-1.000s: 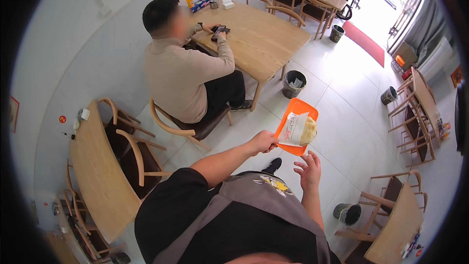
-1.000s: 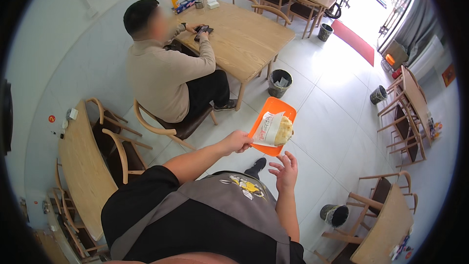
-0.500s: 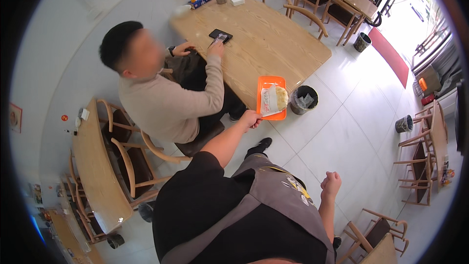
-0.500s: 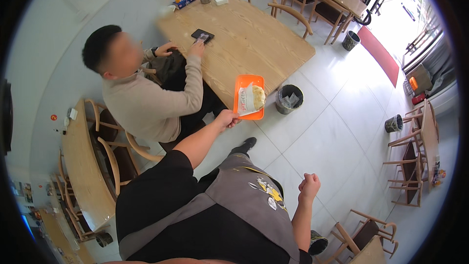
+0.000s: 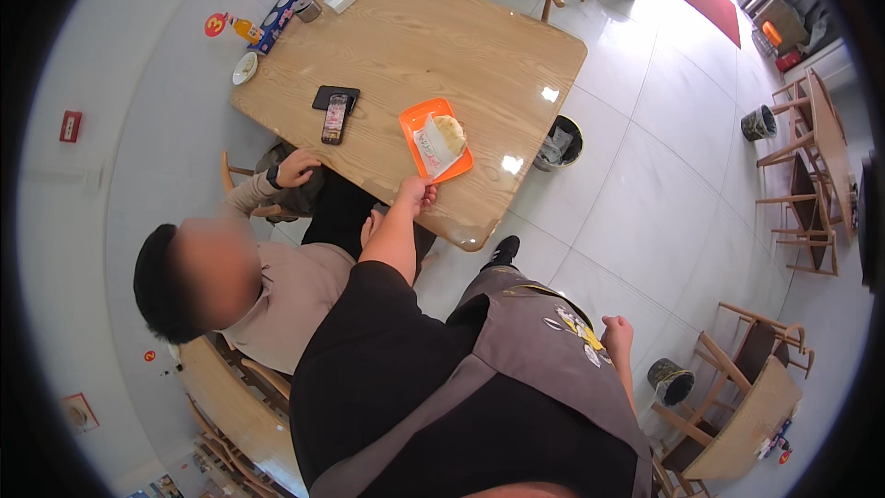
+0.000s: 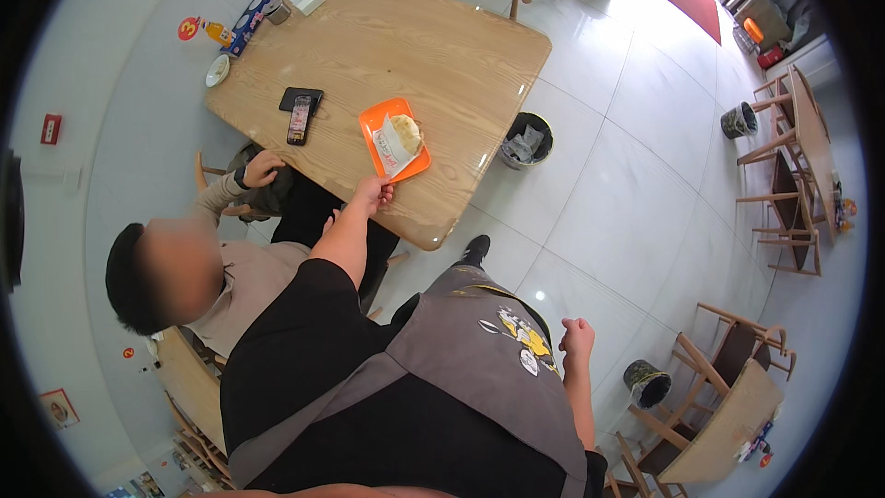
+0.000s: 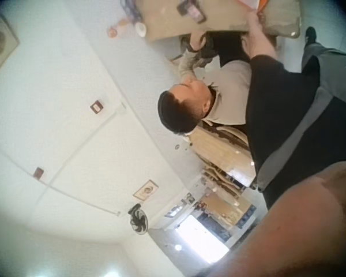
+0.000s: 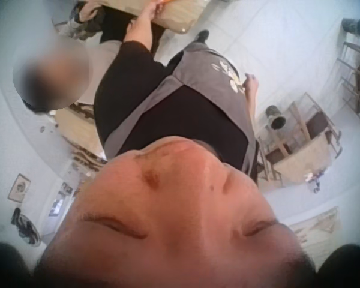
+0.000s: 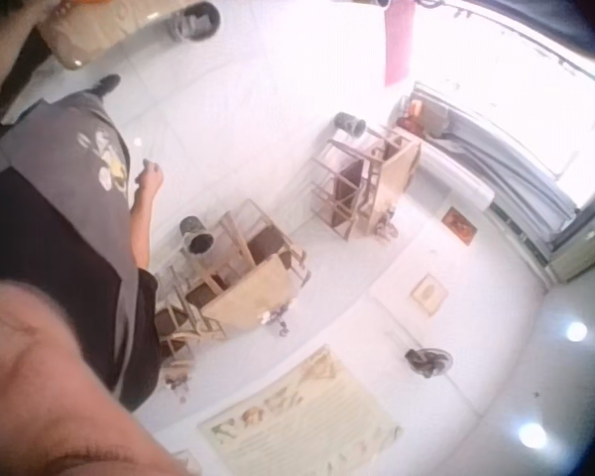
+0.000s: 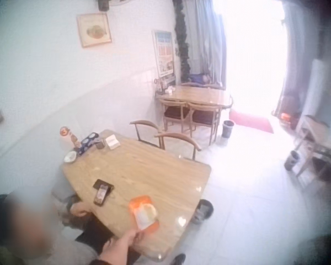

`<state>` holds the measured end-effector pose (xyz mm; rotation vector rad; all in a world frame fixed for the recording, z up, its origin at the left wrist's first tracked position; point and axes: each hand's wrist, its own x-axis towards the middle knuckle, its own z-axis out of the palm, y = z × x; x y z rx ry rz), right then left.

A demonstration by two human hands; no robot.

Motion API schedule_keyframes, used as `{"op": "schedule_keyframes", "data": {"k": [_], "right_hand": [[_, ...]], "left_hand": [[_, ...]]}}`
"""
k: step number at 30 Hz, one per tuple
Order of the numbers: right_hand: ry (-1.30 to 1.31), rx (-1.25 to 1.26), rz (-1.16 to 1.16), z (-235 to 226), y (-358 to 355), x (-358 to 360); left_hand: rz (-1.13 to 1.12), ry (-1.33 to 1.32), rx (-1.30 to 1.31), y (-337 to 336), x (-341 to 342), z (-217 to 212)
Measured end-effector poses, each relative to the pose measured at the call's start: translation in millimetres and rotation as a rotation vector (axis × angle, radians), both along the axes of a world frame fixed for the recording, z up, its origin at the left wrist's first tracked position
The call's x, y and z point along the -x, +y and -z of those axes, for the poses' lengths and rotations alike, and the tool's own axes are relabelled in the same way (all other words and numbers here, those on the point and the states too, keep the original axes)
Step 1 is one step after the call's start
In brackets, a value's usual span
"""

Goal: The person assembles a wrap by placing an egg and noodles into a flatbread, then places it on a tray and serves it to a customer. Afterwards, they clear dirty dishes from a table, carry them to the kitchen, and wipe a table with a cloth.

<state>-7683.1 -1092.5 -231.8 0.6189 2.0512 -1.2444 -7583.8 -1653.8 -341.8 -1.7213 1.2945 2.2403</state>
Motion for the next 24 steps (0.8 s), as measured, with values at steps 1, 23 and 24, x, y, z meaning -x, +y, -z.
{"op": "schedule_keyframes", "data": {"k": [1, 23, 24], "right_hand": [[-0.001, -0.020, 0.008, 3.2, 3.8, -2.1], [0.035, 0.208, 1.406, 96.0, 218.0, -448.6], [0.053, 0.253, 1.436, 91.0, 227.4, -470.2]], "left_hand": [[-0.015, -0.005, -0.023, -5.7, 0.3, 3.2], [1.155, 0.183, 0.469, 372.5, 90.3, -2.5], [1.313, 0.253, 0.464, 430.1, 89.8, -10.9]]}}
